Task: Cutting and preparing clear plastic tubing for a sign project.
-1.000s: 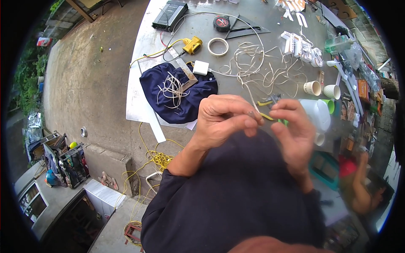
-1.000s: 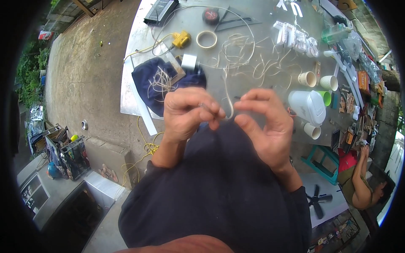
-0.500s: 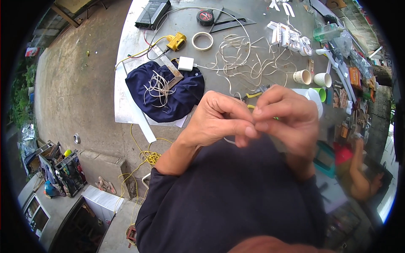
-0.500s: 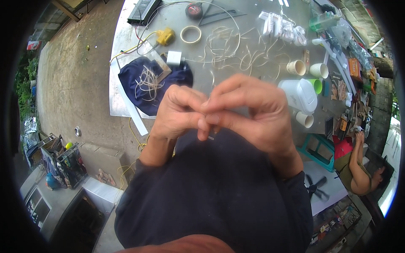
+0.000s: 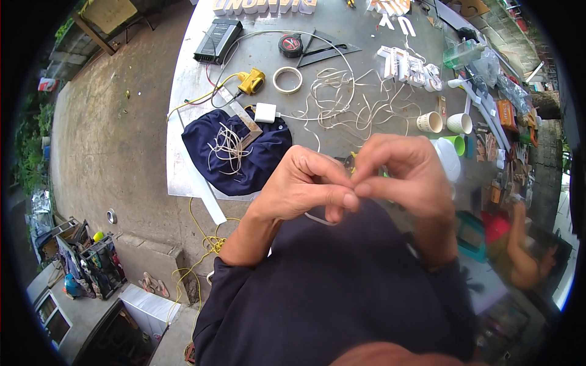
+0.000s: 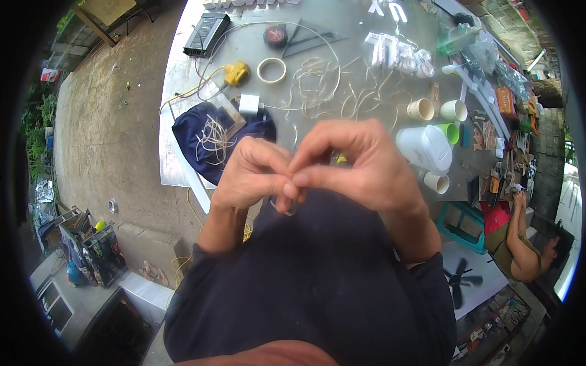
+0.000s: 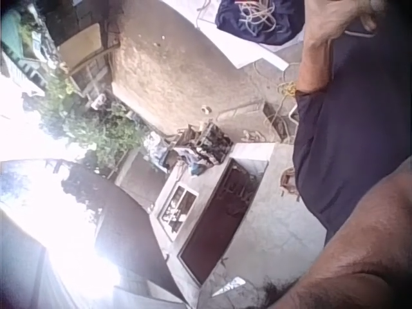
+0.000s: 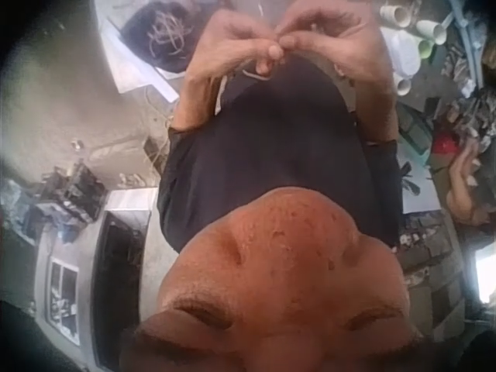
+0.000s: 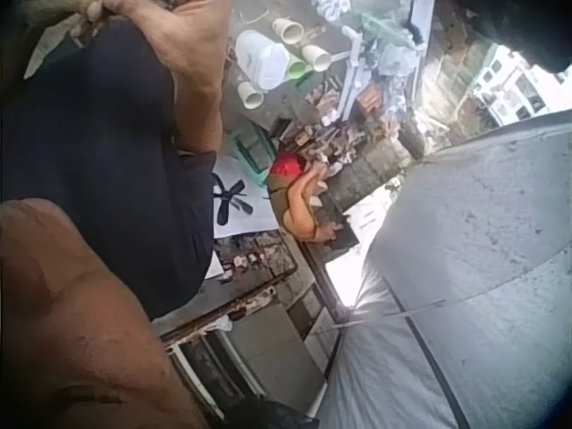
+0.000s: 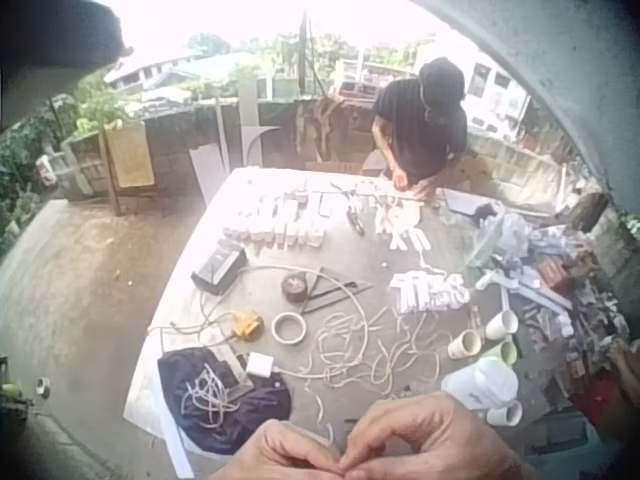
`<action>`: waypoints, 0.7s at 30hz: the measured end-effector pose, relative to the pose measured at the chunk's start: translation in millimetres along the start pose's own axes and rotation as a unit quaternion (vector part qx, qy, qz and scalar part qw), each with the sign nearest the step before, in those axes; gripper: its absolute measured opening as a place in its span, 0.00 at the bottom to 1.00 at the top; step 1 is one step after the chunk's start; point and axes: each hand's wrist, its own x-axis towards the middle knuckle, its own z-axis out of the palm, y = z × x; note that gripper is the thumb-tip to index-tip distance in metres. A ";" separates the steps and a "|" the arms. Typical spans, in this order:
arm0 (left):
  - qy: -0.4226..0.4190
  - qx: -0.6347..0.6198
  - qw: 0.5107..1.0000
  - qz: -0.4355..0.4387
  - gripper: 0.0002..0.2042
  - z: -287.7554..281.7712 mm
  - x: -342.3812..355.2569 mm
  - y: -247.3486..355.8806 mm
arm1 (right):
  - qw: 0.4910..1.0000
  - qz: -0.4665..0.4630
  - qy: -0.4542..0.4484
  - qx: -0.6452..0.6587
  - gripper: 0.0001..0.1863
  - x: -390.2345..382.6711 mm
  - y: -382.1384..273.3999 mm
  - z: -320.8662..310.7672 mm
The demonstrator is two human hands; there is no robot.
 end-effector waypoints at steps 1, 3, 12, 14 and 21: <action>0.012 0.051 0.998 0.015 0.03 0.0 -1.8 2.2 | 0.999 -0.017 0.008 -0.045 0.06 3.3 -0.8 -2.3; 0.040 0.179 0.979 0.088 0.04 1.9 1.5 2.7 | 0.996 -0.004 0.035 -0.081 0.07 7.0 -4.1 -3.8; 0.175 0.426 0.866 0.196 0.04 3.5 13.1 14.2 | 0.943 -0.158 0.068 -0.286 0.09 31.5 -9.6 -6.6; 0.184 0.333 0.886 0.264 0.03 1.8 15.2 17.8 | 0.936 -0.192 0.061 -0.290 0.11 35.5 -7.7 -3.1; 0.169 0.213 0.878 0.395 0.03 13.6 24.3 43.1 | 0.984 -0.153 0.074 -0.052 0.16 23.7 11.5 20.8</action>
